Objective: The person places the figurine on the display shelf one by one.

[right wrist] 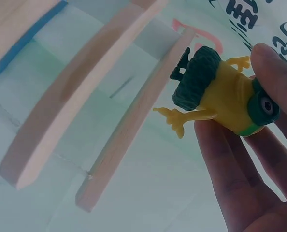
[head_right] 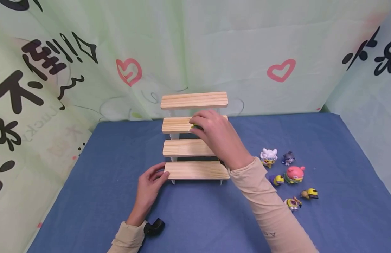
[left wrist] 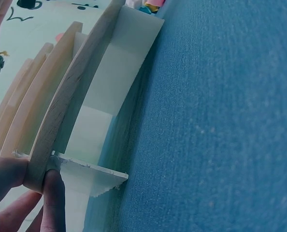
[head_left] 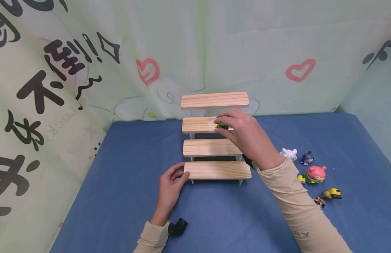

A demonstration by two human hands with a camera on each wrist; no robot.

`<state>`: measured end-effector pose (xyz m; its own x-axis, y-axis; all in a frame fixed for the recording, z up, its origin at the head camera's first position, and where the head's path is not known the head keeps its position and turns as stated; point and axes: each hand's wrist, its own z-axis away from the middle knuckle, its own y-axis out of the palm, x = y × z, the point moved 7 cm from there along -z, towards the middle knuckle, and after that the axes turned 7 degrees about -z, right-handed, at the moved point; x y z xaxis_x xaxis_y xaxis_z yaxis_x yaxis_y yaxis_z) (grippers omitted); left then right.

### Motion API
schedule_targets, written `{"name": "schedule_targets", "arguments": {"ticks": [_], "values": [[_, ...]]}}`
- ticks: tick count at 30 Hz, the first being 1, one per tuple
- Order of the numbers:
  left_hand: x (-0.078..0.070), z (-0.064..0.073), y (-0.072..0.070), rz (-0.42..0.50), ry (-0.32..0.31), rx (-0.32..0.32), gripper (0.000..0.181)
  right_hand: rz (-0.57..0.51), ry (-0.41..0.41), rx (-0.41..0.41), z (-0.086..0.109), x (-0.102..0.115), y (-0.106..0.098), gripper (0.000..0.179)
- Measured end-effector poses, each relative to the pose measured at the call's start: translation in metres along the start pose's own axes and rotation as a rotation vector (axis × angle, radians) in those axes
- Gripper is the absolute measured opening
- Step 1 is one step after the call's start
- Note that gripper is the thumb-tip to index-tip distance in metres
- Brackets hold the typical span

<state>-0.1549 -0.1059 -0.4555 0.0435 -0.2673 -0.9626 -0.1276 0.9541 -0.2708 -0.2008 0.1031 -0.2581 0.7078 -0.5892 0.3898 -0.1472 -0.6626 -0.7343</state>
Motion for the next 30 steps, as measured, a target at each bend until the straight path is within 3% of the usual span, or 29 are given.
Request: {"name": "schedule_targets", "arguments": {"ticks": [30], "values": [[0.001,-0.001,0.001,0.023,0.014,0.01,0.041,-0.024,0.004,0.012,-0.051,-0.004,0.003,0.019]]}}
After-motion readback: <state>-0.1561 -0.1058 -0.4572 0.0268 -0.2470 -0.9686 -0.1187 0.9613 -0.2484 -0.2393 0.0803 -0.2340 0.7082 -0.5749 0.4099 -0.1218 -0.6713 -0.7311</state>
